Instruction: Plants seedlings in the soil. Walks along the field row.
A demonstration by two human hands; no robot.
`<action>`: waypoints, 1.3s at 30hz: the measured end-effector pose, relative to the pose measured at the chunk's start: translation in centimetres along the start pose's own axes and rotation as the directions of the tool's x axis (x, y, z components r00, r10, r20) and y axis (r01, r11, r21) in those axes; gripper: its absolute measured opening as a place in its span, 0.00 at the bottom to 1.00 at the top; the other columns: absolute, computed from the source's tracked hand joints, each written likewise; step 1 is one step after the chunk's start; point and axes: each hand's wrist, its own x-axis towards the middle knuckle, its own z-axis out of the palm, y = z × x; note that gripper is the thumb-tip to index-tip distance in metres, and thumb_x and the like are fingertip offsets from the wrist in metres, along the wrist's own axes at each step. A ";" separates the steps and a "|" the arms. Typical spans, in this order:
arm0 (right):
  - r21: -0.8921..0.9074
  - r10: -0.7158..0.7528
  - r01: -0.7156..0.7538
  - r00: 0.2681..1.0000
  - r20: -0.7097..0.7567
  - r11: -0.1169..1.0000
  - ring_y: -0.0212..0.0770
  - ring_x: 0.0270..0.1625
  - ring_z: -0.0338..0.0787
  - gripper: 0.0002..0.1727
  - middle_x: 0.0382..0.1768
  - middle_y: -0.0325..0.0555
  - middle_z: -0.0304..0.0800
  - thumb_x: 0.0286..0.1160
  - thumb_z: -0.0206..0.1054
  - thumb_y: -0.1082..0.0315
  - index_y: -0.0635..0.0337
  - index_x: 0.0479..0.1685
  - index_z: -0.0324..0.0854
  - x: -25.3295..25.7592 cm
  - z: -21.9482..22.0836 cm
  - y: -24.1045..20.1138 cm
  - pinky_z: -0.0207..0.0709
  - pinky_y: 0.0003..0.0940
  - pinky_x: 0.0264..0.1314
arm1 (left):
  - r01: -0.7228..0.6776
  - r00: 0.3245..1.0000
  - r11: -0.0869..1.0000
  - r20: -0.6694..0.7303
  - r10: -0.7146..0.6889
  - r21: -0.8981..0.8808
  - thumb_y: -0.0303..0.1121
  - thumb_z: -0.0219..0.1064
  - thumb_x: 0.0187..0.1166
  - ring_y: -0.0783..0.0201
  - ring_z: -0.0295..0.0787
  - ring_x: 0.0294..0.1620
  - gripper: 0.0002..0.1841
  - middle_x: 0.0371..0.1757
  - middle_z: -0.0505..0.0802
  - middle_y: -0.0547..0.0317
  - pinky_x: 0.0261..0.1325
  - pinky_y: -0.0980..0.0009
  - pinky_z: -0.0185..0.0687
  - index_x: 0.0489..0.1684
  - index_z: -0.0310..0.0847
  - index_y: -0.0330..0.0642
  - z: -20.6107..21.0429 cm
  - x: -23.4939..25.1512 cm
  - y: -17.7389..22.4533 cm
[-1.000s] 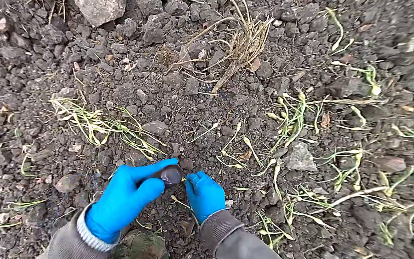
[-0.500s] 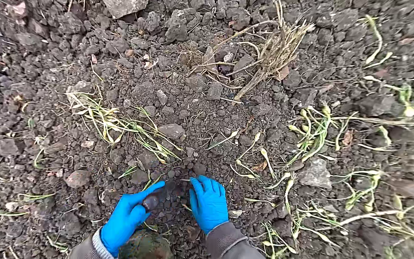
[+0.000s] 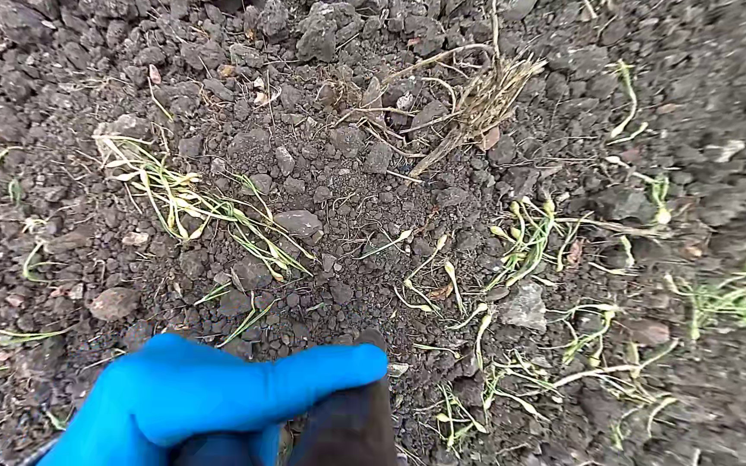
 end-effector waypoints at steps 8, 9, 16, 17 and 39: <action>-0.017 -0.179 0.242 0.664 -0.726 0.970 0.59 0.55 0.94 0.13 0.48 0.56 0.95 0.80 0.63 0.67 0.58 0.51 0.94 -0.8 1.1 7.3 0.86 0.54 0.59 | 0.433 0.879 0.812 0.016 -0.476 0.392 0.77 0.51 0.75 0.70 0.81 0.27 0.40 0.29 0.90 0.66 0.38 0.63 0.80 0.73 0.86 0.61 10.0 3.7 -16.5; -0.082 -0.234 0.248 0.681 -0.694 0.965 0.59 0.56 0.94 0.13 0.49 0.56 0.95 0.81 0.63 0.67 0.57 0.51 0.94 -0.5 0.2 7.0 0.86 0.54 0.59 | 0.439 0.892 0.851 -0.028 -0.451 0.288 0.76 0.53 0.74 0.75 0.74 0.20 0.40 0.23 0.85 0.71 0.29 0.71 0.75 0.71 0.88 0.57 10.1 2.6 -17.0; -0.266 -0.359 0.311 0.919 -0.159 0.912 0.57 0.77 0.76 0.19 0.75 0.54 0.81 0.77 0.63 0.77 0.58 0.64 0.87 5.2 -0.6 -0.7 0.64 0.58 0.78 | 0.139 0.971 0.980 -0.212 -0.108 0.139 0.73 0.54 0.78 0.85 0.66 0.13 0.38 0.27 0.91 0.70 0.14 0.84 0.62 0.68 0.90 0.53 9.6 -4.9 -10.5; -0.249 -0.395 0.342 0.895 -0.210 0.906 0.57 0.78 0.76 0.19 0.75 0.53 0.80 0.77 0.64 0.76 0.56 0.65 0.87 5.0 0.0 -0.3 0.63 0.58 0.79 | 0.128 0.967 0.984 -0.234 -0.097 0.123 0.72 0.54 0.78 0.84 0.67 0.13 0.38 0.27 0.91 0.69 0.14 0.84 0.63 0.67 0.90 0.52 9.6 -5.9 -10.6; 0.214 0.141 -0.054 0.898 -0.416 0.975 0.66 0.75 0.82 0.36 0.90 0.60 0.60 0.79 0.64 0.73 0.44 0.90 0.66 3.4 19.5 30.3 0.85 0.58 0.62 | 0.122 0.973 0.778 0.080 -0.216 0.616 0.52 0.74 0.70 0.77 0.92 0.53 0.30 0.58 0.96 0.72 0.58 0.67 0.88 0.76 0.84 0.63 30.9 -0.7 -18.0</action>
